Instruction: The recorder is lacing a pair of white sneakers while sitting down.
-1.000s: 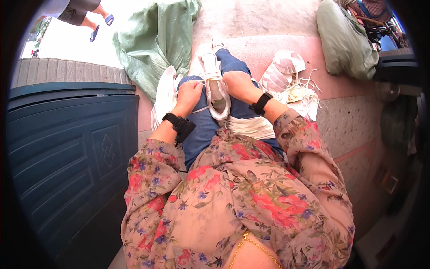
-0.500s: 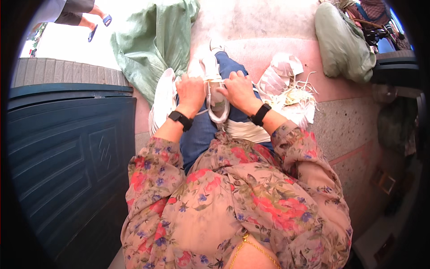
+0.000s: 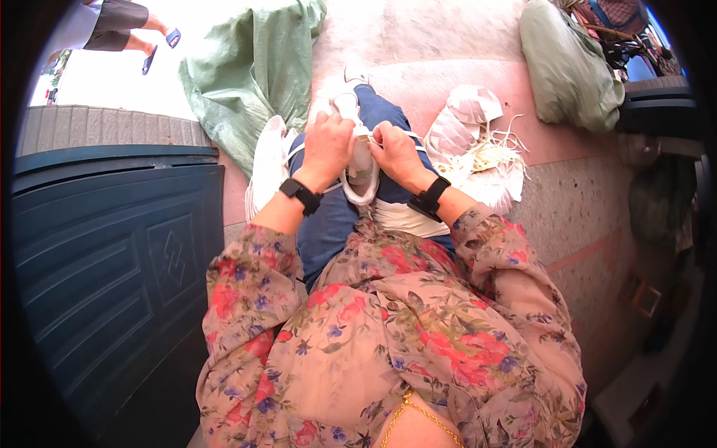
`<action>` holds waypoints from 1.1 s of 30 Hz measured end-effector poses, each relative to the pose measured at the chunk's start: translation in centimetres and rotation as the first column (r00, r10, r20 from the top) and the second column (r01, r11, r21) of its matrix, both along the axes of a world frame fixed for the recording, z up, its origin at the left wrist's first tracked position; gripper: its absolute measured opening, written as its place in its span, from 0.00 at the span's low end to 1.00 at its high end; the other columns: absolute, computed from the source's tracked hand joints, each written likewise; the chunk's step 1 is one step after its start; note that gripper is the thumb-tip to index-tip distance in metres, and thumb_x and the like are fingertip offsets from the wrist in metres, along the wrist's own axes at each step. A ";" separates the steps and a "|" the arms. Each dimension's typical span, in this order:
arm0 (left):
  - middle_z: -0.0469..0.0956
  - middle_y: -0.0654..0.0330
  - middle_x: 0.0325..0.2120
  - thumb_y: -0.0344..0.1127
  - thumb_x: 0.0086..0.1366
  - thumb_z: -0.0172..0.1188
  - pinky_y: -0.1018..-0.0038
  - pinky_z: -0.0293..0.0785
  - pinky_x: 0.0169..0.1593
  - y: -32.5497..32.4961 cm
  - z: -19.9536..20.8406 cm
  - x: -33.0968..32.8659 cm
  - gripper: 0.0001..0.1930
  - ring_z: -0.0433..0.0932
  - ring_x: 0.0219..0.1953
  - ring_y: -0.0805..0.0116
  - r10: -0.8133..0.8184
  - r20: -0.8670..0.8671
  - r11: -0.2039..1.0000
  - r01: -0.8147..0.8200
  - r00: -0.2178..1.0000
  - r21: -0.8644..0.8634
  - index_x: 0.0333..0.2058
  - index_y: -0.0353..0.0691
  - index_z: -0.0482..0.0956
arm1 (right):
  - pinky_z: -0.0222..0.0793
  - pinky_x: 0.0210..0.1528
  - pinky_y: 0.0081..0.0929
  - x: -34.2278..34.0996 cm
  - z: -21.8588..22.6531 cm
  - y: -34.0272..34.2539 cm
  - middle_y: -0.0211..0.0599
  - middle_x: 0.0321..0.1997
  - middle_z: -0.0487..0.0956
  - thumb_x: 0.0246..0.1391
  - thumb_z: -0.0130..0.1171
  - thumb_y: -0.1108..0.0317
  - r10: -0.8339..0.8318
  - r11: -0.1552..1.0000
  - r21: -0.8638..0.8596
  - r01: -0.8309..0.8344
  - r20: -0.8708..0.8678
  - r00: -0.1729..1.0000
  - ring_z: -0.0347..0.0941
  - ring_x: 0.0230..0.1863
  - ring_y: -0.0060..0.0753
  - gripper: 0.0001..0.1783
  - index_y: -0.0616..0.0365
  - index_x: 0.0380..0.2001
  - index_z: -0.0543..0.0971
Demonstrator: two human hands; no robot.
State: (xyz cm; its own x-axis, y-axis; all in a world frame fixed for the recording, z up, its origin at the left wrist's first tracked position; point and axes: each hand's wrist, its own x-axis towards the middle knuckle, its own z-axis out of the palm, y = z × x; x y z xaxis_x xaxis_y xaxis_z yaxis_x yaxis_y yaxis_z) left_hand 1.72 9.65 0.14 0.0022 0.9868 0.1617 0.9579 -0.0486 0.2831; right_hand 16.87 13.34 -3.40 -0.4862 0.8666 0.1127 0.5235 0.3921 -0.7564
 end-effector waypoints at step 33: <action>0.77 0.50 0.29 0.34 0.49 0.55 0.70 0.70 0.40 8.5 -0.1 0.7 0.15 0.76 0.36 0.59 -0.182 0.435 0.623 0.446 0.882 -0.643 0.36 0.33 0.76 | 0.67 0.43 0.31 15.8 27.5 8.0 0.47 0.29 0.74 0.51 0.47 0.78 0.181 0.742 0.495 0.452 -0.797 0.577 0.70 0.32 0.36 0.07 0.70 0.25 0.74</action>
State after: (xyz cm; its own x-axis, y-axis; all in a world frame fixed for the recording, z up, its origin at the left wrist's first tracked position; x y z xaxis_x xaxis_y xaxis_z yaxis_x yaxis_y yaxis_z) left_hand 2.46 18.12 0.05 0.4172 0.7373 -0.5313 0.7791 0.0107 0.6268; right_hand 32.67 21.31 24.11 0.1876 0.4825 0.8556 -0.0357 0.8738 -0.4850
